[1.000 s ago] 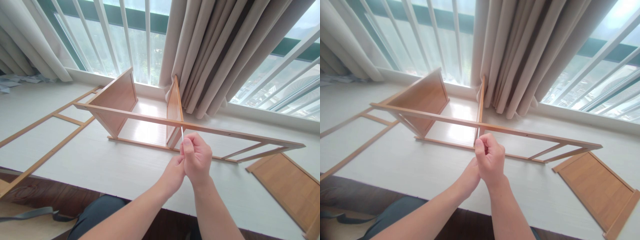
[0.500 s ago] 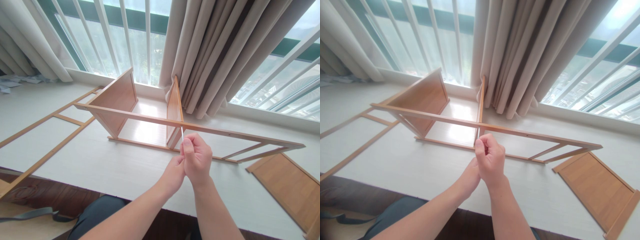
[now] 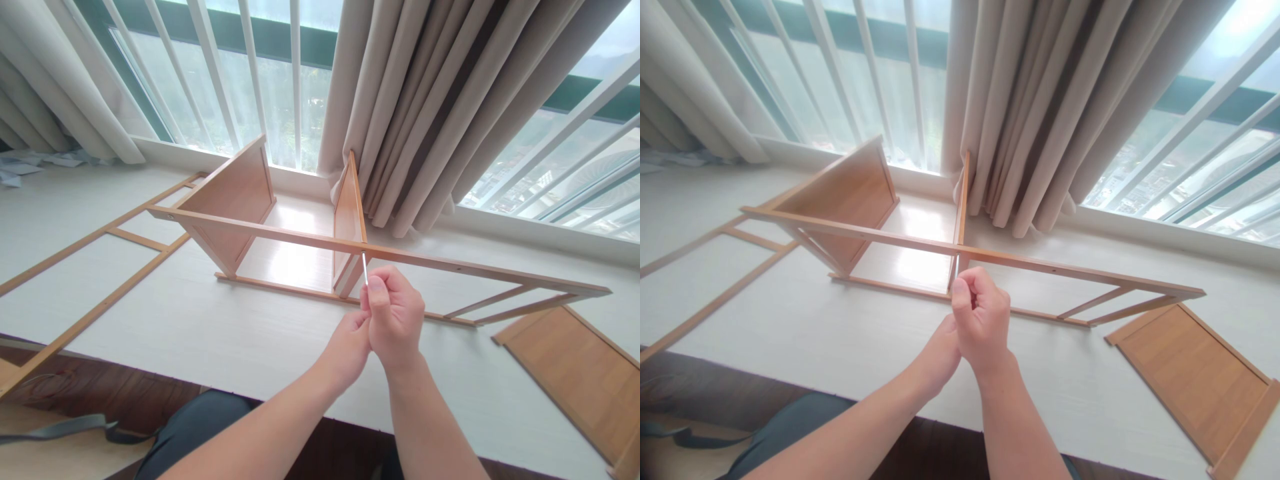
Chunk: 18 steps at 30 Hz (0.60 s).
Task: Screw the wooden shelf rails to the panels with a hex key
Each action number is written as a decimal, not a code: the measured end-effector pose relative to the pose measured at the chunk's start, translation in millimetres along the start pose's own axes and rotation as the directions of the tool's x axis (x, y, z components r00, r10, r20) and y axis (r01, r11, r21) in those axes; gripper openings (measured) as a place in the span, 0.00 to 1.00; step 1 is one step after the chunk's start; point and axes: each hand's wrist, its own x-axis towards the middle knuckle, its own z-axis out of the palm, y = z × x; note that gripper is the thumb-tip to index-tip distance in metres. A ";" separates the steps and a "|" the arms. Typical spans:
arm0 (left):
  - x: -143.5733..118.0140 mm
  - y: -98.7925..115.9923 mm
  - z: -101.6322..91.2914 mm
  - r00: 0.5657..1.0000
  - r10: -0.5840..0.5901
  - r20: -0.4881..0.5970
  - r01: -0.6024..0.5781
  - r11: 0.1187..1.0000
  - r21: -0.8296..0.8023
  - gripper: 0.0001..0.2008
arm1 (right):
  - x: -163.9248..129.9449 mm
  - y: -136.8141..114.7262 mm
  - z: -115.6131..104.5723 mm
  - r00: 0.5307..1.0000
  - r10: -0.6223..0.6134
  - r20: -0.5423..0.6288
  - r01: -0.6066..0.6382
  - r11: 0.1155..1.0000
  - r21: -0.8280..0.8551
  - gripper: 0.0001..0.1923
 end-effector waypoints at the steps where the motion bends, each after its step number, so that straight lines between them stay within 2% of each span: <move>1: 0.1 -0.3 -0.1 1.000 -0.004 0.004 0.004 1.000 0.015 0.19 | 0.0 0.0 0.1 1.000 0.001 -0.001 -0.001 1.000 0.003 0.14; 18: 0.4 -0.4 -0.7 1.000 -0.026 0.009 0.025 0.999 0.042 0.19 | -0.1 0.2 0.2 1.000 0.012 0.003 -0.012 1.000 0.018 0.14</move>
